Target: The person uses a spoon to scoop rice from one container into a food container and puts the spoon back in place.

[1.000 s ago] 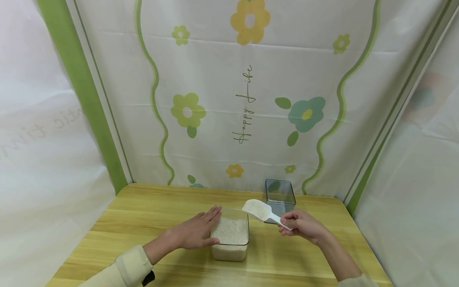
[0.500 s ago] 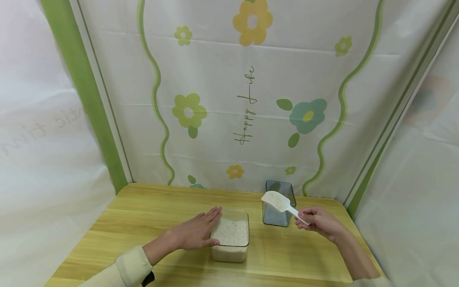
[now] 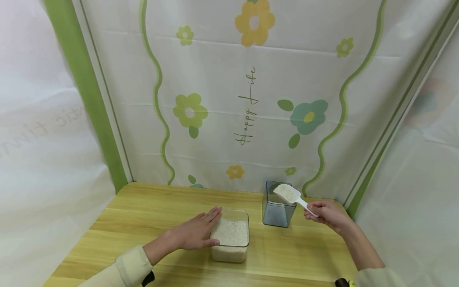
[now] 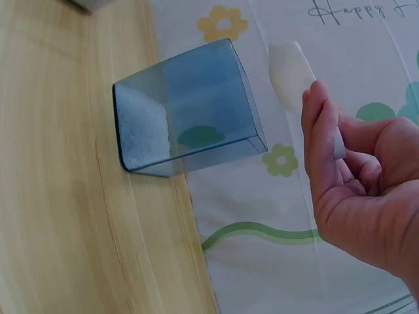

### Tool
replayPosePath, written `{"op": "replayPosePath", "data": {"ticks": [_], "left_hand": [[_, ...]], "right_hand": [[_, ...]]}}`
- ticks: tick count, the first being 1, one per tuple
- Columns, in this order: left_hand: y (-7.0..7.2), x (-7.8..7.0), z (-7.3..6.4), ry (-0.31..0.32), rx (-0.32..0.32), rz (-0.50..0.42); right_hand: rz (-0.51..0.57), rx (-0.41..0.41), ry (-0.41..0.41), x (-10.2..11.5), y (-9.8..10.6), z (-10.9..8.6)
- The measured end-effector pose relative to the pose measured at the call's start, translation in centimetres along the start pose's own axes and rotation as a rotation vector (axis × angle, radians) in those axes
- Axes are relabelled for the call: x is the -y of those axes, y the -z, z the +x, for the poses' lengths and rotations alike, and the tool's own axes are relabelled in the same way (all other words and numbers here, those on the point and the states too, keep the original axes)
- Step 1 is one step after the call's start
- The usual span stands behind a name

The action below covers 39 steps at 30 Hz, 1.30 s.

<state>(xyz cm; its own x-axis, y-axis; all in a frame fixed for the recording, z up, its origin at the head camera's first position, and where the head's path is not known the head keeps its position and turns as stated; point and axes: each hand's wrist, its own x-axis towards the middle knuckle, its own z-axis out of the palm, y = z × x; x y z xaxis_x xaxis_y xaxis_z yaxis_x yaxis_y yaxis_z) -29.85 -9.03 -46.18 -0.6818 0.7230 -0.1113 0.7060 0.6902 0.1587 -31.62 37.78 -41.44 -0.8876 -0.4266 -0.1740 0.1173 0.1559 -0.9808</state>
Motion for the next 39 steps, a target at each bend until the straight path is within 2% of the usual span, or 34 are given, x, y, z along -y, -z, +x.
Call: {"op": "replayPosePath", "data": {"ticks": [6, 12, 21, 26, 39], "left_hand": [[-0.1, 0.1, 0.1, -0.003, -0.001, 0.005], [-0.3, 0.1, 0.2, -0.004, -0.001, 0.014], [-0.1, -0.1, 0.2, 0.001, -0.002, 0.01], [0.0, -0.1, 0.2, -0.001, 0.0, 0.012], [0.1, -0.2, 0.2, 0.002, 0.005, 0.015]], "right_hand": [[-0.079, -0.1, -0.022, 0.1, 0.0, 0.6], [-0.223, -0.205, -0.047, -0.3, -0.3, 1.4], [-0.391, -0.313, -0.015, 0.2, -1.9, 2.0], [-0.491, -0.349, -0.01, 0.4, -2.7, 2.3], [-0.579, -0.412, 0.012, 0.6, -3.7, 3.1]]}}
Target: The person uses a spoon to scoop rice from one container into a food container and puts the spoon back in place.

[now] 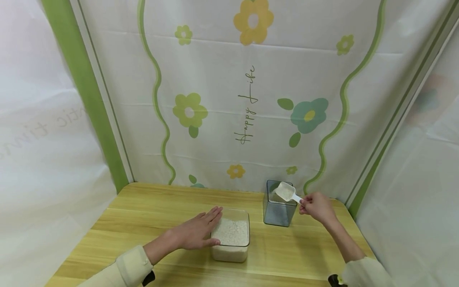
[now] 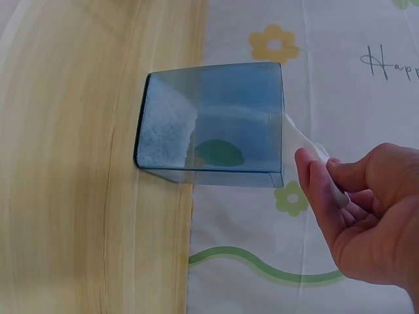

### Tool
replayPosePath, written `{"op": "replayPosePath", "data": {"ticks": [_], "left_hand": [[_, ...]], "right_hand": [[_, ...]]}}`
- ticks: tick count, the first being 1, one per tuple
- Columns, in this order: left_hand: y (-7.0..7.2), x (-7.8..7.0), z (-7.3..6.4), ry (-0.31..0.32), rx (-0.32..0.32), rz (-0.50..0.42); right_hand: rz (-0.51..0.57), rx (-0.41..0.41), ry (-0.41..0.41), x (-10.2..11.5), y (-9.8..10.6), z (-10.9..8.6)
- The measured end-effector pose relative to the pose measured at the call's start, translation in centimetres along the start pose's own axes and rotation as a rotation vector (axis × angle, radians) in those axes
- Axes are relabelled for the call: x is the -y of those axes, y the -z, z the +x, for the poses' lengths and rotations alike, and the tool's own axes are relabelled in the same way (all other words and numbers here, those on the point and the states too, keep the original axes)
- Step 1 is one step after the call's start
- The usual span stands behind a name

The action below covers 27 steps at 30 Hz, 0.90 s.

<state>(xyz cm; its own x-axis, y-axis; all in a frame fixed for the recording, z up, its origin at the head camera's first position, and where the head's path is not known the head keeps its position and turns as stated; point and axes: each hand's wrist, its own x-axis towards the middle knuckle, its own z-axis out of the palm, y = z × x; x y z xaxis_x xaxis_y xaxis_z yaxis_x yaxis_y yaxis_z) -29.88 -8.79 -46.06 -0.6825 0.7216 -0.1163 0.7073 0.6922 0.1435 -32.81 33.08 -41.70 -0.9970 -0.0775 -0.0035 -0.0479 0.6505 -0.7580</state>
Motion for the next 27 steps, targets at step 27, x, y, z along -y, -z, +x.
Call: {"op": "replayPosePath", "data": {"ticks": [27], "left_hand": [[0.0, -0.02, -0.06, 0.003, 0.003, 0.01]], "right_hand": [[-0.355, -0.15, 0.119, 0.49, -0.98, -0.54]]}}
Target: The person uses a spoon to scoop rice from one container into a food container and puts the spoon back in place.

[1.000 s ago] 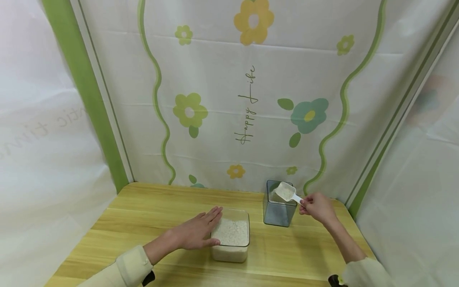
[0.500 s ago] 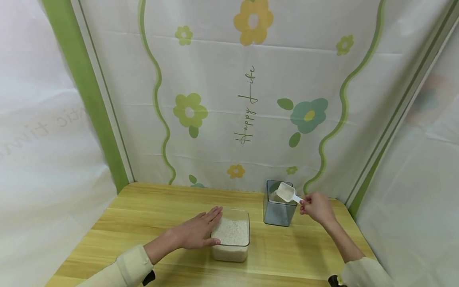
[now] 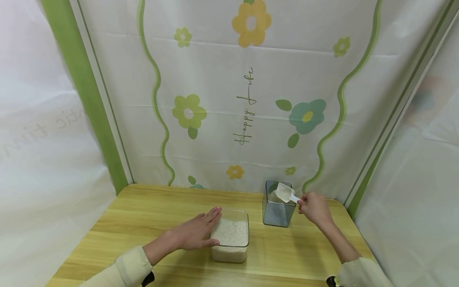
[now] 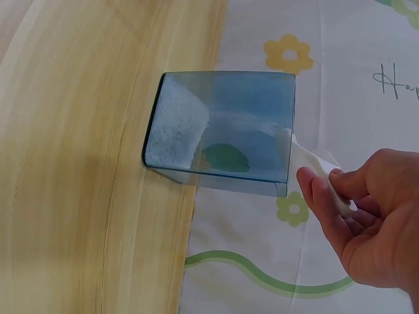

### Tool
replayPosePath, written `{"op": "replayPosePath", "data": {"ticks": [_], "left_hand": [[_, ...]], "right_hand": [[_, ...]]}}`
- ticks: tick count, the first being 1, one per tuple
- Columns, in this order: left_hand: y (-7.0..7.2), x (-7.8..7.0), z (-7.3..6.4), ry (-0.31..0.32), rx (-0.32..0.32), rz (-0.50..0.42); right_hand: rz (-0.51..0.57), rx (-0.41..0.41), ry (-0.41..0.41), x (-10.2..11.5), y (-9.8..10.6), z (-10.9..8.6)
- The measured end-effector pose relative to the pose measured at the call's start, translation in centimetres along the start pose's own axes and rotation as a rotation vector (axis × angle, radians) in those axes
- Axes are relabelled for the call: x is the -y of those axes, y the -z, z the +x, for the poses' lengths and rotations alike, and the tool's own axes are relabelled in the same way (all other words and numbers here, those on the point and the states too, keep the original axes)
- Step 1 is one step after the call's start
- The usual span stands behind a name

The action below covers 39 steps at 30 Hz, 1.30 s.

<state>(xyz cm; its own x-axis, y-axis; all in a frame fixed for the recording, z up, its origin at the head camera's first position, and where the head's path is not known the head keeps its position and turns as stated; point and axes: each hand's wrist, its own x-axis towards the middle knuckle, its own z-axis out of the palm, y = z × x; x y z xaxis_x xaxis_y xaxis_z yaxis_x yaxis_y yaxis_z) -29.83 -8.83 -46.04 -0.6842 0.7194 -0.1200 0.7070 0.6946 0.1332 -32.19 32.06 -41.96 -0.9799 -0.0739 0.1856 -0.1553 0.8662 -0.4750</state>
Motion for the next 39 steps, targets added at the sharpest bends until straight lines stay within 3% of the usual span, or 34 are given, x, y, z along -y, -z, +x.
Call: {"op": "replayPosePath", "data": {"ticks": [27, 35, 39], "left_hand": [[-0.1, 0.1, 0.2, -0.01, -0.005, 0.001], [-0.3, 0.3, 0.0, -0.022, -0.014, -0.005], [-0.3, 0.3, 0.1, -0.025, -0.015, -0.009]], "right_hand": [[-0.212, -0.194, 0.133, 0.3, -0.9, 0.2], [-0.281, -0.287, 0.197, 0.1, -1.3, 0.0], [-0.358, -0.344, 0.281, -0.2, -1.5, -0.2]]}}
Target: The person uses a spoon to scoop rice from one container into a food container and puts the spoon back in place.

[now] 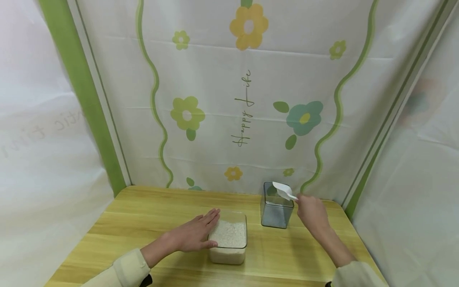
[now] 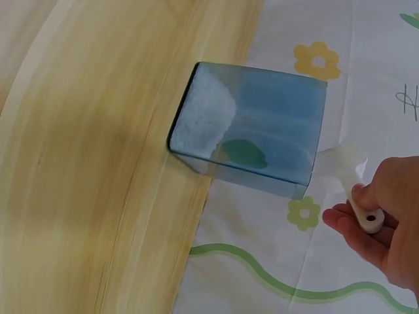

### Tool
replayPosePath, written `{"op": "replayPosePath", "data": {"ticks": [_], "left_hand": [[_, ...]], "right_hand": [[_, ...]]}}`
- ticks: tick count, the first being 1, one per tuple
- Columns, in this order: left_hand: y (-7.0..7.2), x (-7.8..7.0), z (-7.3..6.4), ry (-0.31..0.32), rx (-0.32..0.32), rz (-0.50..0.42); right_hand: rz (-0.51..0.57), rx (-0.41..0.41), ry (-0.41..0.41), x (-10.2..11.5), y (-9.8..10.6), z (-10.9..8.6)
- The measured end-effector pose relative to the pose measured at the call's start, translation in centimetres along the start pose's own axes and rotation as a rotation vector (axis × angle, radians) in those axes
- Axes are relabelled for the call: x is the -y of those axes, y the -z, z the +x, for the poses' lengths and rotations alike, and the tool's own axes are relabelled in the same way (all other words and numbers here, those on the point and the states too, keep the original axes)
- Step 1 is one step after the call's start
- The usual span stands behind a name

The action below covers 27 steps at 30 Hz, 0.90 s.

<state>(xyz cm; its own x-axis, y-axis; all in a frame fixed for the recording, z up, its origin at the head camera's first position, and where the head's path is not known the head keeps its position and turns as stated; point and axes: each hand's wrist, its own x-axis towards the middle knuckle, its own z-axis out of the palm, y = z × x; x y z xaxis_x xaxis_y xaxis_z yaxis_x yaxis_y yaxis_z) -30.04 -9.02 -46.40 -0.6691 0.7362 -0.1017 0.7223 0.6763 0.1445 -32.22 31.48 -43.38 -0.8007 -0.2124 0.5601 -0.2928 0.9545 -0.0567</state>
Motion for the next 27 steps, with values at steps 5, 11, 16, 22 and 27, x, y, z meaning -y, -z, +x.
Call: {"op": "replayPosePath", "data": {"ticks": [5, 11, 16, 22, 27], "left_hand": [[0.2, -0.2, 0.2, -0.001, -0.006, 0.015], [0.5, -0.5, -0.2, 0.006, 0.006, -0.011], [0.1, -0.2, -0.3, 0.009, 0.01, -0.033], [-0.2, 0.0, -0.1, -0.004, 0.002, -0.037], [-0.1, -0.2, -0.1, 0.001, 0.003, -0.046]], "right_hand": [[-0.132, -0.177, 0.163, -0.5, -0.3, -0.3], [-0.106, -0.271, 0.2, -0.5, -0.1, -0.6], [0.01, -0.228, 0.143, 0.6, 0.9, -1.0], [0.083, -0.115, 0.186, 3.5, 3.3, -0.9], [0.201, 0.098, 0.241, 6.2, 4.7, -0.5]]}}
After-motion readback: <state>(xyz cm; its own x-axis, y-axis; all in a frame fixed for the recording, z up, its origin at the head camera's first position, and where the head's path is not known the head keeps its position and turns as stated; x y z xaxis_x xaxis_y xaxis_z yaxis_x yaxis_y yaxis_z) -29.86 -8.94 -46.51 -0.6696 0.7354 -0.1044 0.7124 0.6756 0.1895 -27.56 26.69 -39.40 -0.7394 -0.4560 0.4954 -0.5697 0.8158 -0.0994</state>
